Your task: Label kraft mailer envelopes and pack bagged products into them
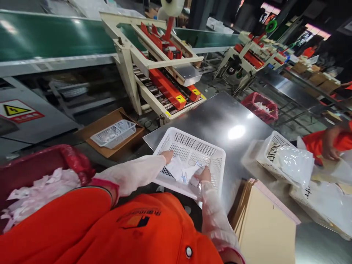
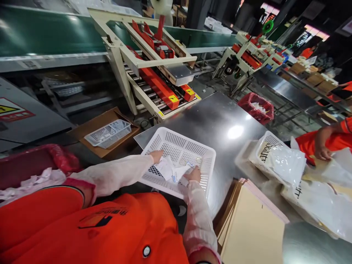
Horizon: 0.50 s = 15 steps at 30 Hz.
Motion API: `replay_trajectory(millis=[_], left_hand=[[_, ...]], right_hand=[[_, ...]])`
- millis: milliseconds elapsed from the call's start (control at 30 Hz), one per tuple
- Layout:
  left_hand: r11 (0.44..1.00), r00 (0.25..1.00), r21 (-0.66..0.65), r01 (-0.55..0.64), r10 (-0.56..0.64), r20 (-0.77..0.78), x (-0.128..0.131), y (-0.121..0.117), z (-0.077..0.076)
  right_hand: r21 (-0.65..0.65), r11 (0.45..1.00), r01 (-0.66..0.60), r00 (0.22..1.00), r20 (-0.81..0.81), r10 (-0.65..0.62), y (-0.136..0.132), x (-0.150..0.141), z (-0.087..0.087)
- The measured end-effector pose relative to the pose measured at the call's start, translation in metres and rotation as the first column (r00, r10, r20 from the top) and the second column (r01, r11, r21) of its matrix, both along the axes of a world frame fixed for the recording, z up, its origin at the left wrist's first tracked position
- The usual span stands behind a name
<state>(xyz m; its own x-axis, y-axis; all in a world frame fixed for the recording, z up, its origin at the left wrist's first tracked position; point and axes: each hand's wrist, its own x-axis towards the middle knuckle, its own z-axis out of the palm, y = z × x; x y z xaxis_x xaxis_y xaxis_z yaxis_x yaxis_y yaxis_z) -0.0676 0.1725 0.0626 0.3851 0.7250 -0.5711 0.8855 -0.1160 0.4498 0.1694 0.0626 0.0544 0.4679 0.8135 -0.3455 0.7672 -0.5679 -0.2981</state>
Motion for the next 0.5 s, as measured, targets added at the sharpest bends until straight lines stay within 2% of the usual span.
replay_trajectory(millis=[133, 267, 400, 500], left_hand=[[0.997, 0.996, 0.026, 0.070, -0.069, -0.049, -0.005, 0.004, 0.004], [0.993, 0.992, 0.056, 0.103, -0.099, -0.081, -0.001, -0.006, 0.003], [0.990, 0.981, 0.000, 0.144, -0.142, -0.133, 0.001, -0.011, 0.004], [0.986, 0.979, 0.049, 0.159, -0.151, -0.135, -0.002, -0.007, 0.015]], right_hand=[[0.061, 0.998, 0.025, 0.995, -0.099, -0.018, 0.000, 0.013, -0.001], [0.158, 0.987, 0.030, 0.988, -0.154, -0.005, 0.004, 0.019, -0.003], [0.347, 0.935, 0.072, 0.978, -0.209, 0.002, 0.005, 0.027, 0.001], [0.444, 0.890, 0.108, 0.960, -0.278, 0.023, 0.001, 0.037, 0.009]])
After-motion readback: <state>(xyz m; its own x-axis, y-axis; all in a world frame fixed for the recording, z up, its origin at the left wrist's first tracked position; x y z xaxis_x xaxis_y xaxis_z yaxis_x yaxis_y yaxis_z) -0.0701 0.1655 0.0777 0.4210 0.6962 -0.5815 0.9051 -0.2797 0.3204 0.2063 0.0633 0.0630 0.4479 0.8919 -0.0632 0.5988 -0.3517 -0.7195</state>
